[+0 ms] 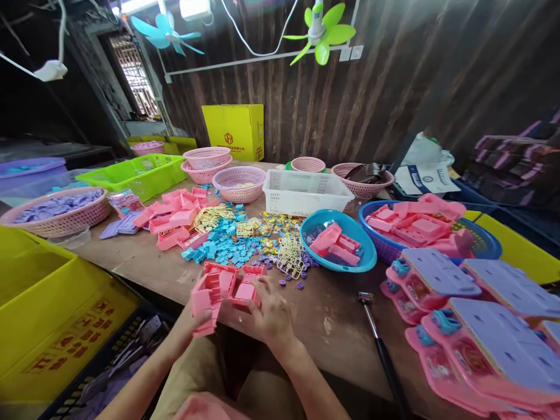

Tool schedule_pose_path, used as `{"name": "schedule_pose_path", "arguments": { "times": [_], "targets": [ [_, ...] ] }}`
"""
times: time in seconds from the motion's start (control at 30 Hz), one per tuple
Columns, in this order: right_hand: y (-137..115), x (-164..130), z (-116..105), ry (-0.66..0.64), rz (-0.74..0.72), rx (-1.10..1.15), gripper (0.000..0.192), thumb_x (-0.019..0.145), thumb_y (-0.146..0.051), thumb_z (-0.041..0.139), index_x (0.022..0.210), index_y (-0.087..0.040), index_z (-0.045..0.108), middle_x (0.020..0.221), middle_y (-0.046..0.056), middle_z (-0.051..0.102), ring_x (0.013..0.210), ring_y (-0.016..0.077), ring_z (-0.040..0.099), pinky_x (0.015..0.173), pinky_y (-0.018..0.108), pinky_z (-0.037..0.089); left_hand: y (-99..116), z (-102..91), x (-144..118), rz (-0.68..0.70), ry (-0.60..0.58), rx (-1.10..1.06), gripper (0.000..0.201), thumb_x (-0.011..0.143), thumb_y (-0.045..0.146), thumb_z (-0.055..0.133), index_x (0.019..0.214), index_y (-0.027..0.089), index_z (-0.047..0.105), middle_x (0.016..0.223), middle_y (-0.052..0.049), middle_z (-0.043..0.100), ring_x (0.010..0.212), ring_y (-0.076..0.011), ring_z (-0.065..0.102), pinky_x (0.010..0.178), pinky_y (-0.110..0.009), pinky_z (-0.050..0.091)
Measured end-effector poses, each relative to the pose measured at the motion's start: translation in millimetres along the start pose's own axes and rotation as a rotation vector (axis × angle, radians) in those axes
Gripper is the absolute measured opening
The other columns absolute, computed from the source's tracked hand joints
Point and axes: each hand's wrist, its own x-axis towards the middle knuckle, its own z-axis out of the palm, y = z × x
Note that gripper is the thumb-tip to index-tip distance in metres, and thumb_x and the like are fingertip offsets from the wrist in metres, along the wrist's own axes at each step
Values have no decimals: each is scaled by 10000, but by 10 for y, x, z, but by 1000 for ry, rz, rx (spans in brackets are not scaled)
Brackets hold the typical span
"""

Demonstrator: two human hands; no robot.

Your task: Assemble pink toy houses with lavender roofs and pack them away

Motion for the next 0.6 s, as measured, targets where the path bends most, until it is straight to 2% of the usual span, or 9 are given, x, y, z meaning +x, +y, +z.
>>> {"name": "schedule_pose_path", "arguments": {
  "times": [0.1,0.2,0.27,0.33,0.4,0.5,0.6],
  "targets": [
    [193,74,319,-10,-128,-331,298,773,-209,615,1070,-222,593,1198,127,564,1038,307,514,741,414,487,-31,-251,8,-93,15,-266,751,666,483,677,1296,141,451,1162,-133,626,1106,-338,551,1005,-475,360],
    [300,32,459,50,-164,-360,156,820,-140,532,922,-214,623,1023,108,630,974,267,520,754,389,476,-132,-360,-23,-218,-54,-451,520,693,502,651,1034,109,648,962,-126,705,926,-314,642,913,-464,444],
    [344,-34,394,132,-141,-279,206,874,-128,437,825,-212,619,839,69,630,836,211,534,738,342,469,-219,-349,-29,-276,-149,-526,475,686,500,664,959,112,681,908,-117,717,858,-301,661,865,-463,475],
    [373,-108,265,187,-123,-235,222,900,-172,411,833,-213,618,793,54,614,796,194,536,747,330,464,-313,-307,-11,-319,-251,-565,496,656,516,688,936,107,693,895,-118,719,833,-300,665,825,-459,495],
    [390,-171,161,167,-131,-280,175,886,-239,467,970,-213,618,940,80,628,928,228,545,804,366,455,-393,-271,31,-380,-337,-572,519,631,517,708,937,99,698,913,-125,717,834,-294,666,813,-440,501],
    [408,-189,158,14,-175,-418,364,829,-235,551,1193,-218,538,1246,112,548,1200,286,442,907,421,415,-429,-286,116,-444,-460,-564,545,611,459,737,1017,101,681,1005,-123,697,922,-296,648,889,-424,466],
    [420,-85,275,-78,-207,-507,428,799,-100,529,1216,-193,524,1287,125,532,1256,274,410,935,407,405,-355,-393,195,-429,-545,-579,652,617,438,737,1166,113,607,1201,-123,608,1161,-327,517,1032,-451,343]
  ]
}}
